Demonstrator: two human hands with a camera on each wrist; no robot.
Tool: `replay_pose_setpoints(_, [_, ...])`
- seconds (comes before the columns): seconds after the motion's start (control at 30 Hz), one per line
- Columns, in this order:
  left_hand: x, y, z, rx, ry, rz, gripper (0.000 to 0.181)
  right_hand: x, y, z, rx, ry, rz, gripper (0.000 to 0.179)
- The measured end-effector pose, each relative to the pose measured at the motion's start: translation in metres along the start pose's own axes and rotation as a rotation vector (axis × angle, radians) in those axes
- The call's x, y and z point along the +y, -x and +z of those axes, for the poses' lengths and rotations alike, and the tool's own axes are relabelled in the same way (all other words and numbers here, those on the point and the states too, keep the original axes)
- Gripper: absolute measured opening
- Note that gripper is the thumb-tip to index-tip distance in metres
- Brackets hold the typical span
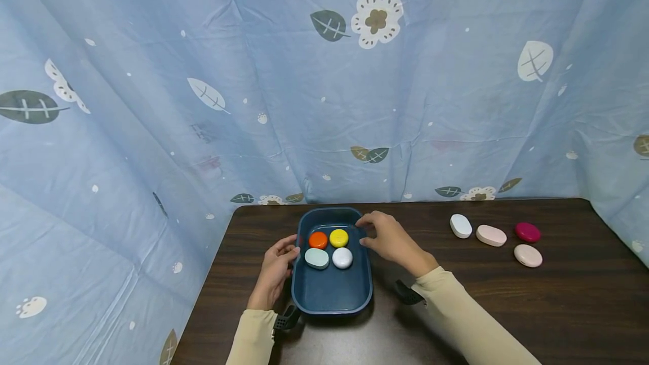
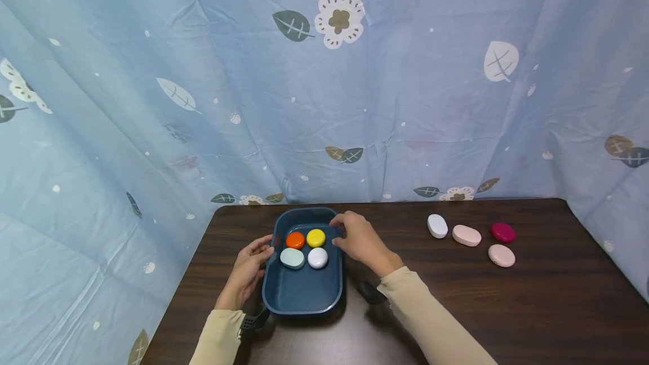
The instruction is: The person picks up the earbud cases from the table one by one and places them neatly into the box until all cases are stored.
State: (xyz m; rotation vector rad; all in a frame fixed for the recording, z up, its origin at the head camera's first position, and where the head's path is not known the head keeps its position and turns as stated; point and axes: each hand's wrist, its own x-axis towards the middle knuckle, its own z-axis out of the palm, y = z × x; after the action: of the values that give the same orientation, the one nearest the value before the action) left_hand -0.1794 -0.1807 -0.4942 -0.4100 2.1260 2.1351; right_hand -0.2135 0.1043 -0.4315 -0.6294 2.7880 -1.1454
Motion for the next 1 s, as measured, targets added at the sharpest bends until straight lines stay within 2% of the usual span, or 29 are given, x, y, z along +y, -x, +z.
replay_pose_setpoints(0.23, [0.001, 0.001, 0.0, -0.006, -0.003, 0.006, 0.042, 0.027, 0.014, -0.023, 0.078, 0.012, 0.004, 0.033])
replay_pose_setpoints(0.4, [0.0, 0.0, 0.0, -0.004, -0.005, 0.007, 0.04, 0.048, 0.026, -0.037, 0.122, 0.024, 0.055, 0.034])
replay_pose_setpoints(0.7, [0.0, -0.001, 0.001, -0.003, 0.002, 0.009, 0.04, 0.093, 0.046, -0.056, 0.227, 0.057, 0.104, 0.037])
replay_pose_setpoints(1.0, [-0.001, 0.0, 0.0, -0.001, 0.008, 0.001, 0.042, 0.128, 0.065, -0.07, 0.322, 0.081, 0.147, 0.044])
